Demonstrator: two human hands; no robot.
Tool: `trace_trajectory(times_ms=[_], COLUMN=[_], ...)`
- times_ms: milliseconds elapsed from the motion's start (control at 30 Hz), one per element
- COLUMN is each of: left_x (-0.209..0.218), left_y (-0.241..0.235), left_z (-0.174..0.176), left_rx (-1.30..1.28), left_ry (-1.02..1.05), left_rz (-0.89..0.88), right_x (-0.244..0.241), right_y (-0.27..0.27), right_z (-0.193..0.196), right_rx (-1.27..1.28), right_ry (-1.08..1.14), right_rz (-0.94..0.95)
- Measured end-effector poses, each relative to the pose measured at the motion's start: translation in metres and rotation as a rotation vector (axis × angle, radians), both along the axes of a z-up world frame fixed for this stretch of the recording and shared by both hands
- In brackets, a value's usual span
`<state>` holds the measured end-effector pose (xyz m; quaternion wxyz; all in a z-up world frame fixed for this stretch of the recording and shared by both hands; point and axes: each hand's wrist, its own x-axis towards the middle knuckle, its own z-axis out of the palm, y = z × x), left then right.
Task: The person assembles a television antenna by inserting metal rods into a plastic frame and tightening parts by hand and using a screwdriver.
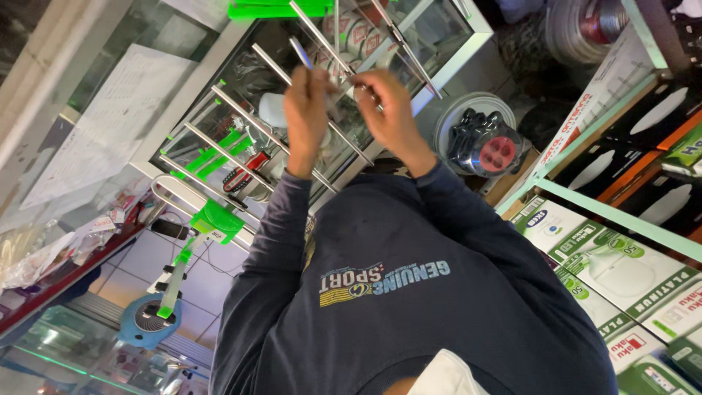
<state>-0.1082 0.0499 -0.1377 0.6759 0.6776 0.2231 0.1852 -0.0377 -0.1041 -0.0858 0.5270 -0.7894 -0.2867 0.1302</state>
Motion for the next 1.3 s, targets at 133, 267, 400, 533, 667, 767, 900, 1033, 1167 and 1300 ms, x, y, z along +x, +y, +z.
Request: trace_trajectory(times_ms=[133, 267, 400, 533, 667, 767, 900, 1033, 1167, 1300], left_x=[-0.004, 0.002, 0.011, 0.02, 0.03, 0.041, 0.055, 0.07, 0.075, 0.079], left_y=[0.044, 0.062, 0.064, 0.054, 0.05, 0.052, 0.059, 0.073, 0.079, 0.08], left_z=[0.007, 0.006, -0.011, -0.022, -0.02, -0.023, -0.037, -0.058, -0.078, -0.088], left_rx=[0.529, 0.978, 1.166, 1.113, 1.154, 1.192, 1.288, 1.315, 1.337, 1.317], left_ry=[0.23, 0.266, 0.293, 0.293, 0.333, 0.389, 0.349, 0.428, 0.345, 0.395], left_rz=[0.05, 0.082, -0.01, 0.003, 0.014, 0.008, 0.048, -0.007, -0.015, -0.09], right_x=[0.033, 0.053, 0.07, 0.093, 0.112, 0.112, 0.105, 0.103, 0.103, 0.103], right_y=[-0.028, -0.034, -0.009, 0.023, 0.041, 0.045, 0.043, 0.045, 0.046, 0.044], right_z=[-0.013, -0.013, -0.021, -0.056, -0.101, -0.118, -0.118, -0.117, -0.121, -0.122], right_rx=[-0.089, -0.137, -0.255, -0.267, -0.365, -0.385, -0.372, -0.396, -0.382, -0.319], right_ry=[-0.124, -0.263, -0.468, -0.484, -0.487, -0.437, -0.335, -0.314, -0.335, -0.346], right_rz=[-0.147, -0.117, 0.127, 0.215, 0.239, 0.197, 0.169, 0.131, 0.118, 0.127])
